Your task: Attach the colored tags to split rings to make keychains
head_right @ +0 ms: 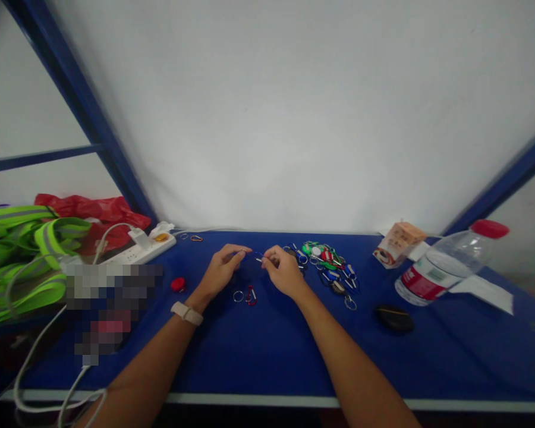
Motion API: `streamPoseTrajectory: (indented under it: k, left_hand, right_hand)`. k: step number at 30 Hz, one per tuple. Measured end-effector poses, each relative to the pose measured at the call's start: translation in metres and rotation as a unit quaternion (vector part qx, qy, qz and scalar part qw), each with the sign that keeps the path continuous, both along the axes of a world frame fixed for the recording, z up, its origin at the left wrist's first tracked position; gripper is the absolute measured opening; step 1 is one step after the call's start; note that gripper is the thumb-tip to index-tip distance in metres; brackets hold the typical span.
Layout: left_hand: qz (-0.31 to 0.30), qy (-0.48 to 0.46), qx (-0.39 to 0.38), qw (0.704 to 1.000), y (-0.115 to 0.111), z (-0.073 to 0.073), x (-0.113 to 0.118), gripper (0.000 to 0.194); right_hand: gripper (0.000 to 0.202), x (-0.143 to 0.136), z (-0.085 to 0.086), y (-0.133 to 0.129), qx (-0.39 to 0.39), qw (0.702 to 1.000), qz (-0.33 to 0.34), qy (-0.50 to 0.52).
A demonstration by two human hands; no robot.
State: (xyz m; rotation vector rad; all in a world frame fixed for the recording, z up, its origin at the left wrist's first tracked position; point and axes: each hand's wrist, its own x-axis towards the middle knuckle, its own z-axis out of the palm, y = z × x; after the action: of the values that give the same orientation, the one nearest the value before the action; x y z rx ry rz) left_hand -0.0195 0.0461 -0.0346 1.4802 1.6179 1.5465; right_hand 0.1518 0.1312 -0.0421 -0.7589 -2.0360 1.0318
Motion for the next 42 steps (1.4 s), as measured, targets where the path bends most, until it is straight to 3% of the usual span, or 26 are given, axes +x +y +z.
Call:
streamPoseTrajectory:
  k: [9,17,21,25,28,34,42]
  left_hand:
    - [-0.016,0.057,0.025,0.998,-0.002,0.003,0.004,0.022]
    - [-0.099,0.064,0.027,0.993,-0.004,0.006,0.007,0.027]
    - [-0.088,0.072,0.022,0.993,-0.005,0.007,0.007,0.027]
    - [-0.086,0.075,0.019,0.993,-0.005,0.006,0.007,0.027]
    - [-0.086,0.076,0.018,0.993,-0.005,0.005,0.007,0.027]
    - [-0.091,0.096,0.008,0.991,-0.005,0.005,0.010,0.028]
    - [-0.085,0.104,0.012,0.991,-0.007,0.006,0.011,0.029]
  right_hand:
    - [0.032,-0.003,0.001,0.001,-0.093,0.993,0.010,0.067]
    - [0.036,-0.005,-0.001,-0.002,-0.133,0.987,0.073,0.061]
    - [0.037,-0.003,0.000,-0.005,-0.081,0.994,0.073,0.007]
    - [0.028,0.000,0.006,-0.013,0.073,0.991,0.051,-0.096]
    - [0.026,0.002,0.011,-0.017,0.142,0.975,0.046,-0.165]
    - [0.024,0.003,0.010,-0.019,0.162,0.944,0.044,-0.285]
    - [0.027,0.001,0.010,-0.020,0.120,0.955,0.047,-0.268]
